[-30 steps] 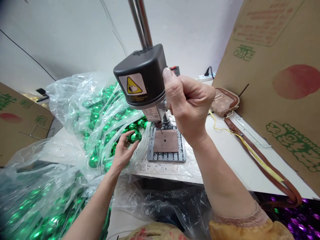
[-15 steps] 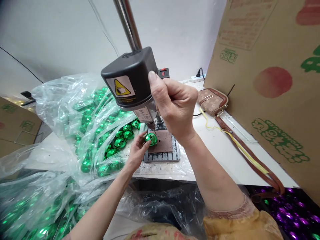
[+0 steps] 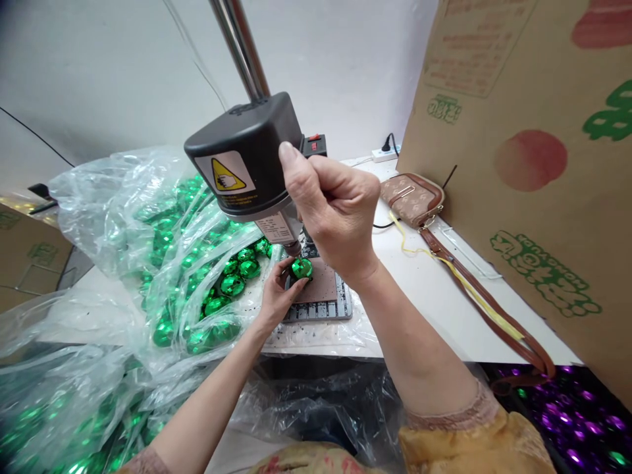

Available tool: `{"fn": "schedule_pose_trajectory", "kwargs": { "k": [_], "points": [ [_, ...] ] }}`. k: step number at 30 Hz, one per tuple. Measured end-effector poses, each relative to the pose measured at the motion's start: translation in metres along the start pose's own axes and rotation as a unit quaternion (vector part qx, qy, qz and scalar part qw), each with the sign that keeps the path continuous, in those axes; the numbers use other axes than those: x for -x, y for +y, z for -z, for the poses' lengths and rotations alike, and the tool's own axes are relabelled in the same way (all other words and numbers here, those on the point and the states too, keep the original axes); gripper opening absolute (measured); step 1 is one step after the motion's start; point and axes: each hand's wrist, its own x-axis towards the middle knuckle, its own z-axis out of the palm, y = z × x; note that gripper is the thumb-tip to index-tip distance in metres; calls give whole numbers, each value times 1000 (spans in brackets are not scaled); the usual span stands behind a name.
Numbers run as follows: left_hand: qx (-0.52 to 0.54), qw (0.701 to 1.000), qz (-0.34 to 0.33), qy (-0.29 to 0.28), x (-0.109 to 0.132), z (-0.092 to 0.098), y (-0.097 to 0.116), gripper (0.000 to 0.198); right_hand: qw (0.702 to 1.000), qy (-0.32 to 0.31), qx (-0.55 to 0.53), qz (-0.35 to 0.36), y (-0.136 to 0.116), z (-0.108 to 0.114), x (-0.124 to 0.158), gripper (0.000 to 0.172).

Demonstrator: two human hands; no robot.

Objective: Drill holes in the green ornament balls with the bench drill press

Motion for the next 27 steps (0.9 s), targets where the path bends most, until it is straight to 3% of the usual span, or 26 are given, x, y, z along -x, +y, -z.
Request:
{"fn": "schedule_pose_trajectory", "kwargs": {
  "k": [9, 16, 23, 27],
  "points": [
    [25, 998, 14, -49, 4, -3, -1, 54, 1000, -2, -22, 2, 2, 0, -1, 51],
    [62, 998, 15, 5, 3, -4, -7, 55, 1000, -3, -9, -5, -1, 0, -1, 51],
    [7, 1000, -25, -13, 3, -4, -6, 52, 1000, -3, 6, -12, -2, 1, -1, 54],
    [2, 1000, -12, -20, 4, -7, 0, 52, 1000, -4, 9, -19, -1, 1, -1, 55]
  ]
}}
